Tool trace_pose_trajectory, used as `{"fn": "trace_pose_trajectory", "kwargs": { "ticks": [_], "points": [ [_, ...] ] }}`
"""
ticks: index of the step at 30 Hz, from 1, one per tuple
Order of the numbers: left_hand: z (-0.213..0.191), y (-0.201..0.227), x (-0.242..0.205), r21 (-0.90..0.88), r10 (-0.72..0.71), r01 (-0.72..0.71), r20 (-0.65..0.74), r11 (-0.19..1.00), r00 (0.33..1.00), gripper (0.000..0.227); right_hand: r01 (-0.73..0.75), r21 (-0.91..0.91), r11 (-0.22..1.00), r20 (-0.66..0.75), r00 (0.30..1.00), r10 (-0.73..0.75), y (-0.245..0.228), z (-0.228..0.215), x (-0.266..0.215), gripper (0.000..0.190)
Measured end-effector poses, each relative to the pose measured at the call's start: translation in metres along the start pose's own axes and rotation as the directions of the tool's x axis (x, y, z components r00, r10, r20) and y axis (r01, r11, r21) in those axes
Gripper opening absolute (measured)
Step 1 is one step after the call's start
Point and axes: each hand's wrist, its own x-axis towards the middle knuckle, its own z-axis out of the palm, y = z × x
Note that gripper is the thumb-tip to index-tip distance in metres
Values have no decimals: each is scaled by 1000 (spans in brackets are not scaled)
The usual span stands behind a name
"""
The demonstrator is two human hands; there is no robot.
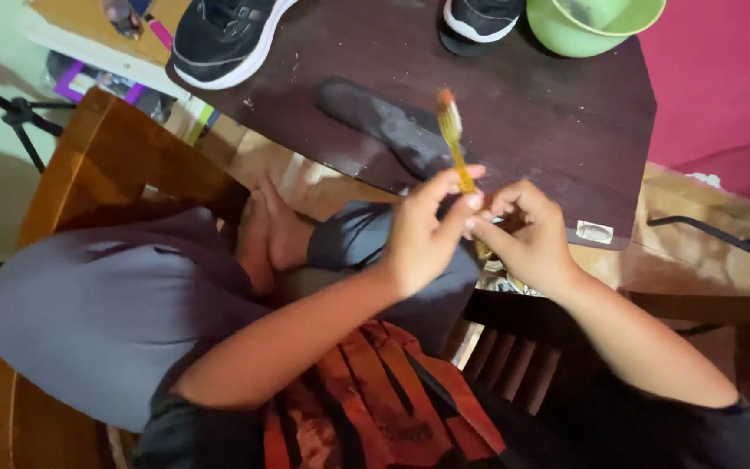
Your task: Applying glue to a shoe insole with a brush as part of a shoe repair process.
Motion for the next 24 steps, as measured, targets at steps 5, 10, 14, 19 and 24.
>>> {"fn": "trace_pose_trajectory", "kwargs": {
  "ticks": [5, 10, 14, 19, 24],
  "points": [
    [-60, -28, 49, 41, -7, 3, 108, 999, 994, 32, 14, -232, 973, 41, 999, -5, 50, -27, 41, 69],
    [-138, -2, 94, 854, -492, -195, 448, 482, 746, 42, 38, -444, 895, 218, 974, 67, 53, -5, 38, 110],
    [-156, -38, 104, 784, -340, -514, 616, 348, 710, 36, 71, -528, 846, 246, 967, 73, 74, -1, 49, 106],
    [-157, -86, 96, 624, 36, -740, 758, 252, 652, 26, 186, -488, 853, 423, 905, 45, 87, -17, 58, 90],
    [-129, -103, 56, 738, 278, -658, 608, 148, 744, 22, 241, -357, 903, 436, 898, -68, 103, -26, 58, 93]
  ]
}}
